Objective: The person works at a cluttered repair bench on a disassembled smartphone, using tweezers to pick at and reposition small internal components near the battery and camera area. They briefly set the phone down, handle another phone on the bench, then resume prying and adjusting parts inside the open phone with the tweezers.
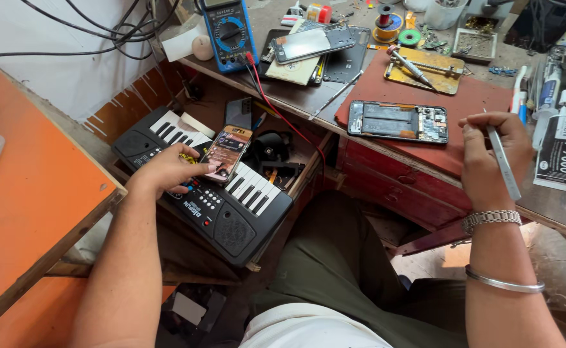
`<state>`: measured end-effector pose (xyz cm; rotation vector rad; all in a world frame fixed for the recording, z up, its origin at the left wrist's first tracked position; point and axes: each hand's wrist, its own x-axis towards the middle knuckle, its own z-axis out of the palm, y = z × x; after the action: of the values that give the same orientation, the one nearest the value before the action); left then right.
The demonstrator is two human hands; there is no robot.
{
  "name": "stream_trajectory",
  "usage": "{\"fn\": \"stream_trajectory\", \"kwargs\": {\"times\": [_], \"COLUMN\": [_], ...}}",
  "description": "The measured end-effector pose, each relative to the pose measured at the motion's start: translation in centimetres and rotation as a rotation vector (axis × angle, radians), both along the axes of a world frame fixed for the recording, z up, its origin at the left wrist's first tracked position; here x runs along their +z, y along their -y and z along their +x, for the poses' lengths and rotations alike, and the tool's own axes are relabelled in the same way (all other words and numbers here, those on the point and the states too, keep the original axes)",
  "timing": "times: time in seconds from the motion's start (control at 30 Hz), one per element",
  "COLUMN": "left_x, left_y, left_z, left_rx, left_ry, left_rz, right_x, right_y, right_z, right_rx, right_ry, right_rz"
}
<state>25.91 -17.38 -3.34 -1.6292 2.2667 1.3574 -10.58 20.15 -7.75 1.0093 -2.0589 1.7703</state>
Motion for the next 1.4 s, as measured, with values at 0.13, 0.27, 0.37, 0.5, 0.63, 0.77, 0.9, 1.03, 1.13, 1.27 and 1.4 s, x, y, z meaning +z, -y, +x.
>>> {"fn": "stream_trajectory", "kwargs": {"times": [0.13, 0.27, 0.37, 0.5, 0.63, 0.77, 0.9, 1.03, 1.13, 1.27, 1.4], "left_x": [-0.8, -0.5, 0.0, 0.2, 0.5, 1.3, 2.1, 2.6, 2.9, 2.9, 2.8], "left_y": [0.7, 0.5, 0.0, -0.6, -0.3, 0.8, 1.5, 1.4, 1.2, 1.2, 1.1], "left_z": [-0.1, -0.7, -1.7, -3.7, -5.8, -7.1, -7.6, -8.0, -8.3, -8.4, -8.4], "left_rx": [0.014, 0.0, -0.053, -0.084, -0.16, -0.282, -0.244, -0.244, -0.246, -0.263, -0.263], "left_ry": [0.028, 0.093, 0.148, 0.178, 0.19, 0.226, 0.225, 0.319, 0.347, 0.353, 0.323], "left_rz": [-0.032, -0.156, -0.4, -0.56, -0.477, -0.322, -0.094, -0.122, -0.125, -0.124, -0.117], "right_x": [-0.2, -0.2, -0.3, -0.2, 0.1, 0.3, 0.4, 0.5, 0.6, 0.8, 0.9], "right_y": [0.0, 0.0, 0.2, 0.2, 0.3, 0.3, 0.3, 0.3, 0.3, 0.4, 0.4], "right_z": [-0.2, -0.2, -0.1, 0.0, 0.0, 0.3, 0.4, 0.6, 0.6, 0.6, 0.5], "right_rx": [0.012, 0.012, 0.016, 0.008, -0.002, -0.028, -0.046, -0.021, -0.04, -0.039, -0.026], "right_ry": [-0.001, -0.007, -0.003, 0.022, 0.014, 0.008, 0.019, -0.011, 0.004, 0.044, 0.039], "right_rz": [-0.007, 0.004, 0.007, -0.001, 0.003, 0.021, 0.037, 0.009, 0.006, 0.001, 0.001]}}
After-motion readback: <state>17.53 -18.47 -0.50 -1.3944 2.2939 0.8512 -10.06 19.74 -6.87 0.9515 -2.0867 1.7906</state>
